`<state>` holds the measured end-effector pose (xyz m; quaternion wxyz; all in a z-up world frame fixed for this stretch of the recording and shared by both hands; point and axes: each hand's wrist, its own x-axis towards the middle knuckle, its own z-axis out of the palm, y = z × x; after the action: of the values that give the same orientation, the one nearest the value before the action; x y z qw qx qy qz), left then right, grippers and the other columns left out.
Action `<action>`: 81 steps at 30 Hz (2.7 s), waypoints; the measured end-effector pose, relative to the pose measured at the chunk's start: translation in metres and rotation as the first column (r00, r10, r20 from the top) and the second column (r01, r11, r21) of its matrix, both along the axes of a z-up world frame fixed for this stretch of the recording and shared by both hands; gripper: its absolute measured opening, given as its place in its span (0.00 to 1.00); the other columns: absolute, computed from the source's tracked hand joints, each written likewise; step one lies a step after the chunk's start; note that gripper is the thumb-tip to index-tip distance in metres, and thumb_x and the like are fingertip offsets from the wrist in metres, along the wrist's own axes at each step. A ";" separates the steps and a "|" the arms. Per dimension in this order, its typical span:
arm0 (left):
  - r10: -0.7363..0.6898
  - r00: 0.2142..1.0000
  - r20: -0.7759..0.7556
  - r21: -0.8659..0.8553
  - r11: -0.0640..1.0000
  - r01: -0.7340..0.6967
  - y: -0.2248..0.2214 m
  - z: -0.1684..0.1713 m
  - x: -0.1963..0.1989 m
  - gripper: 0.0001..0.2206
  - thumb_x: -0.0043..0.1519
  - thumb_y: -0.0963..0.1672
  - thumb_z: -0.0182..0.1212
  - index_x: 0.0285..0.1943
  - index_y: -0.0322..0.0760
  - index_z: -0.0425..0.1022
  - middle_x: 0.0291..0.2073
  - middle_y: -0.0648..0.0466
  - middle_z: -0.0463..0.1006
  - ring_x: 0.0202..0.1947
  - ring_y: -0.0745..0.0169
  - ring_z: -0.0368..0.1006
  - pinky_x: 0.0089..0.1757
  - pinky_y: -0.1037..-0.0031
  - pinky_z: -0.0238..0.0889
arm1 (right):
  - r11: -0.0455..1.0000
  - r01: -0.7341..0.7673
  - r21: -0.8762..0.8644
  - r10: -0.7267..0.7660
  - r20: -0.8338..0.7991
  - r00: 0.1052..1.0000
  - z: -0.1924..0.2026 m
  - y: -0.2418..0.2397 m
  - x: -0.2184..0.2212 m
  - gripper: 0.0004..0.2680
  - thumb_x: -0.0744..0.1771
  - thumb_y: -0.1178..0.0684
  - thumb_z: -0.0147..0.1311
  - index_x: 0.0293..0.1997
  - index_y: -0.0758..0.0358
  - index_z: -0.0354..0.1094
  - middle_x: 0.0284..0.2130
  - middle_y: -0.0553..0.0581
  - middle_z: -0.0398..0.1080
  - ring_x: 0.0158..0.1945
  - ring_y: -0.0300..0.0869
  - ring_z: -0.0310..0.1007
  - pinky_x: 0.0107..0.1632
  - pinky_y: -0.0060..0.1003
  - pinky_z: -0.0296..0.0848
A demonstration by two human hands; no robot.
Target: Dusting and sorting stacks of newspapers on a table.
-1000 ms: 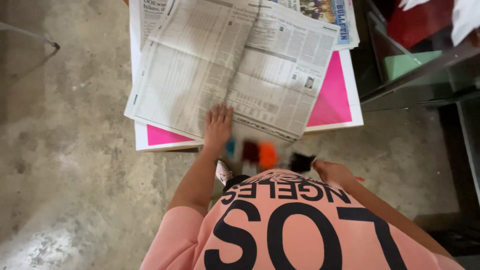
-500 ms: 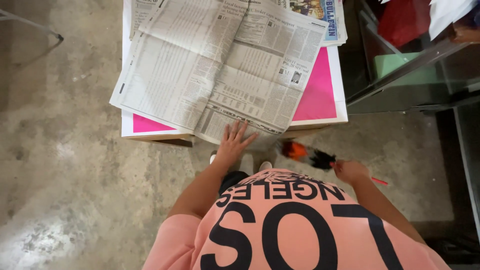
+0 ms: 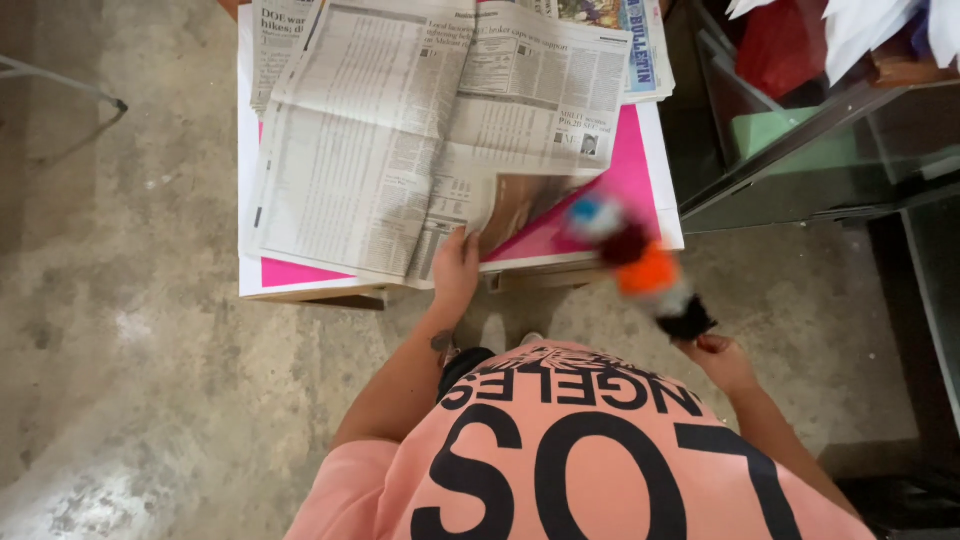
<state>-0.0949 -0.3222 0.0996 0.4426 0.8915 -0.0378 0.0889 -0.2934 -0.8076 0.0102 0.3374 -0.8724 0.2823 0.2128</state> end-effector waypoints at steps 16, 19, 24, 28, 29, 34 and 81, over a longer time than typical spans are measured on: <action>-0.711 0.699 0.078 0.418 0.660 0.624 -0.062 -0.006 -0.006 0.22 0.63 0.44 0.59 0.68 0.51 0.67 0.62 0.40 0.72 0.61 0.33 0.72 0.56 0.52 0.69 | 0.559 0.372 0.741 -0.548 -0.007 0.836 0.105 0.228 0.143 0.26 0.67 0.28 0.59 0.60 0.61 0.62 0.32 0.56 0.69 0.14 0.30 0.50 0.14 0.23 0.46; -0.734 0.673 0.091 0.420 0.641 0.642 -0.061 -0.005 -0.003 0.22 0.62 0.45 0.61 0.67 0.55 0.69 0.62 0.41 0.72 0.60 0.30 0.72 0.54 0.50 0.70 | 0.493 0.432 0.755 -0.569 -0.096 0.816 0.086 0.215 0.135 0.29 0.67 0.26 0.57 0.63 0.61 0.58 0.37 0.58 0.69 0.16 0.30 0.48 0.17 0.24 0.44; -0.743 0.666 0.069 0.378 0.637 0.672 -0.070 -0.019 -0.003 0.22 0.62 0.51 0.63 0.67 0.58 0.70 0.62 0.45 0.72 0.59 0.33 0.72 0.51 0.50 0.71 | 0.451 0.469 0.760 -0.580 -0.150 0.801 0.059 0.196 0.127 0.24 0.67 0.36 0.58 0.63 0.58 0.55 0.40 0.54 0.69 0.17 0.27 0.43 0.16 0.20 0.44; -0.736 0.677 0.010 0.311 0.645 0.698 -0.078 -0.019 -0.003 0.20 0.63 0.52 0.61 0.65 0.53 0.71 0.54 0.46 0.77 0.53 0.38 0.77 0.49 0.55 0.73 | 0.541 0.413 0.733 -0.569 -0.043 0.821 0.059 0.200 0.125 0.19 0.64 0.55 0.63 0.61 0.61 0.64 0.23 0.44 0.55 0.15 0.28 0.45 0.16 0.21 0.47; -0.731 0.682 -0.016 0.300 0.647 0.701 -0.081 -0.023 -0.003 0.20 0.63 0.53 0.60 0.64 0.52 0.72 0.52 0.46 0.78 0.51 0.39 0.78 0.48 0.55 0.73 | 0.560 0.395 0.729 -0.563 -0.016 0.826 0.076 0.208 0.126 0.20 0.63 0.59 0.62 0.62 0.65 0.63 0.22 0.45 0.53 0.15 0.29 0.45 0.16 0.21 0.47; -0.708 0.699 -0.097 0.186 0.677 0.712 -0.079 0.009 -0.007 0.28 0.61 0.56 0.61 0.69 0.48 0.66 0.50 0.41 0.77 0.51 0.34 0.78 0.48 0.52 0.73 | 0.590 0.383 0.711 -0.559 0.018 0.829 0.062 0.206 0.136 0.18 0.63 0.54 0.67 0.57 0.66 0.66 0.21 0.47 0.57 0.15 0.30 0.48 0.16 0.22 0.48; 0.747 0.584 -0.318 -0.199 0.550 -0.811 0.351 -0.136 0.065 0.29 0.57 0.50 0.73 0.62 0.25 0.72 0.58 0.31 0.74 0.65 0.35 0.65 0.64 0.53 0.56 | 0.914 -0.261 -0.310 0.356 0.306 0.883 0.015 0.366 0.313 0.20 0.77 0.41 0.27 0.51 0.68 0.65 0.29 0.70 0.72 0.25 0.60 0.74 0.23 0.48 0.69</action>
<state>-0.0295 0.0293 -0.0366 0.4971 0.7332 0.4219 0.1932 0.0201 -0.4415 0.0252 0.2271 -0.9668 0.0981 0.0636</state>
